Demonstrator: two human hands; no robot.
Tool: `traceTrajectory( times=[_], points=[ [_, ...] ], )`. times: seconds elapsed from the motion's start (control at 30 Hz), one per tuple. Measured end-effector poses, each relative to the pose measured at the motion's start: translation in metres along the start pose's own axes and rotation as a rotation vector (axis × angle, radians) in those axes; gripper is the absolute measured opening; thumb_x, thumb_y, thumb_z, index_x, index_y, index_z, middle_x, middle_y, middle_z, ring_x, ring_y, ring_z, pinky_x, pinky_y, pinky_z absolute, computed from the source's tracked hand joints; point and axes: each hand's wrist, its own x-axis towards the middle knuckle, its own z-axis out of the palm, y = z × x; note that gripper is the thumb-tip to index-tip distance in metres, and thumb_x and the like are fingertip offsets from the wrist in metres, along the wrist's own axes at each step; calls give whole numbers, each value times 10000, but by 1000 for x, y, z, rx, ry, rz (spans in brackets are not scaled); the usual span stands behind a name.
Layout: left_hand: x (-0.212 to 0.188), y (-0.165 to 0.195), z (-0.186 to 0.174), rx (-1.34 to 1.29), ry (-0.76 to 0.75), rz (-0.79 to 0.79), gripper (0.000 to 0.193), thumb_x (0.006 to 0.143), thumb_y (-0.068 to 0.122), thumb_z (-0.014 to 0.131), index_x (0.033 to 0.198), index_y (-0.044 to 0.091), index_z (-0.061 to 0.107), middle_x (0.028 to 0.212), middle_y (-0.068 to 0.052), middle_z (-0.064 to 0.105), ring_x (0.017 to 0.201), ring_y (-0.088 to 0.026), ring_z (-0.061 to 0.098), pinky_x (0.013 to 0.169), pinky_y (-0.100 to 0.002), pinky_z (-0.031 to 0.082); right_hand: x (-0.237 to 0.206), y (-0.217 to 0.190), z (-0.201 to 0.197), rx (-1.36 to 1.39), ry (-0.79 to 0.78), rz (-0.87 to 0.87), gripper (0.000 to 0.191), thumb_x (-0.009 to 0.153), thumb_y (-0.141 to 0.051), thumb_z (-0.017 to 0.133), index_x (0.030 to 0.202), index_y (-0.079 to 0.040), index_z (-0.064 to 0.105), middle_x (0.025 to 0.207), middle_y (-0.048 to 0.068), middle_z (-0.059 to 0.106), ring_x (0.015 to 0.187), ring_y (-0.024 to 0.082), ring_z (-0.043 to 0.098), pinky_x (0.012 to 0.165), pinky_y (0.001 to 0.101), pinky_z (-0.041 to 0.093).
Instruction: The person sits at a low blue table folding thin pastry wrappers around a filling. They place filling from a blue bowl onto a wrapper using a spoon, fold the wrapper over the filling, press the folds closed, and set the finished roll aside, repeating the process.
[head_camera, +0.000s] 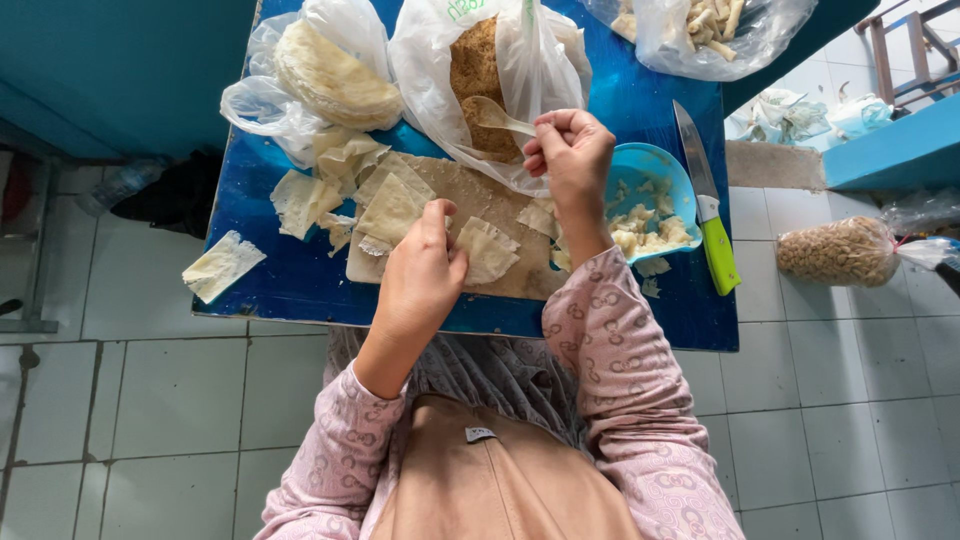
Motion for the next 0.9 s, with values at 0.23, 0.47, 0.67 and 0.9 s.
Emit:
traceTrajectory(
  times=[0.23,0.47,0.67,0.9],
  points=[
    [-13,0,-1,-20,19,-6,370,913,93,681,1248,23,541,950,-189,694,817,-384,689,715,-454,540,-18,-2,-26,155,-11,68,90,955,-62,681,977,25,692,760,101,723,553,124,666,496,257,536],
    [-26,-2,2,-99,119,63,403,908,8,673,1289,30,547,933,-150,699,798,-335,695,704,-418,545,-97,-11,-62,138,-102,112,89,971,-21,646,1023,36,689,805,94,703,623,121,657,574,248,546],
    [-32,-5,9,-185,181,45,406,932,-13,686,1312,45,554,895,-97,706,759,-225,713,686,-347,564,-158,-19,-65,-214,-76,-3,76,1007,-2,643,1056,30,690,878,79,717,744,119,692,674,235,569],
    [-36,-6,13,-179,214,62,409,950,-11,690,1332,37,552,917,-93,709,766,-205,715,684,-329,573,-176,-30,-62,-537,-140,-395,116,987,64,677,1096,28,687,927,89,732,816,121,718,740,247,577]
  ],
)
